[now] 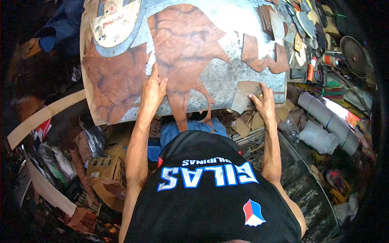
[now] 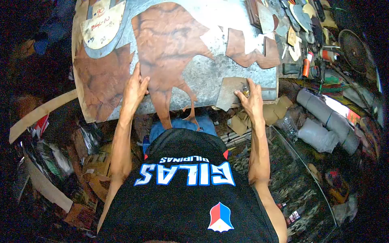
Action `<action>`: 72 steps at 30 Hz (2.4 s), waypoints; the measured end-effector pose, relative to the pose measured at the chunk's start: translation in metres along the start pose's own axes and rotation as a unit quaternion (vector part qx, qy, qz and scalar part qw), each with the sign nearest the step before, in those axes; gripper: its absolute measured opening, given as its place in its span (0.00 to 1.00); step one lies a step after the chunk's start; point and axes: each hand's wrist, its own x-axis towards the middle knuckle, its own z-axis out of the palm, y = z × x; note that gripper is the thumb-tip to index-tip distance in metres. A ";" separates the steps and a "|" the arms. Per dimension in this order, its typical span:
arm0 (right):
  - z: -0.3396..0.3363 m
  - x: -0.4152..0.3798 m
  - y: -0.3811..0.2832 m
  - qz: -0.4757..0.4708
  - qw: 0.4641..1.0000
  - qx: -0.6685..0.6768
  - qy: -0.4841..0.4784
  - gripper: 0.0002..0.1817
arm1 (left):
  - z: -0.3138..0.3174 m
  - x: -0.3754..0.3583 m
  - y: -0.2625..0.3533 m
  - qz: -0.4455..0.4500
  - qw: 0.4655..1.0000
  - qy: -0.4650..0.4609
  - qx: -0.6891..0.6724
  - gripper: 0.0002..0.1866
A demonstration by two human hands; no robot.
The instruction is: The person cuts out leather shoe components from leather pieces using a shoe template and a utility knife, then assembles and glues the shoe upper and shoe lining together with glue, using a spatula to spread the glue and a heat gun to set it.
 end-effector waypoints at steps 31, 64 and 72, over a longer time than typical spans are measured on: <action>-0.001 0.006 0.009 -0.012 1.000 0.017 -0.020 0.32 | -0.041 -0.039 -0.005 -0.077 0.996 -0.036 0.019 0.33; 0.002 0.011 0.018 0.013 0.999 0.039 -0.028 0.30 | 0.008 -0.054 0.015 0.018 0.986 0.011 0.167 0.44; -0.055 0.019 -0.015 0.171 0.933 0.278 -0.150 0.10 | 0.001 -0.060 0.011 -0.009 0.992 0.008 0.128 0.38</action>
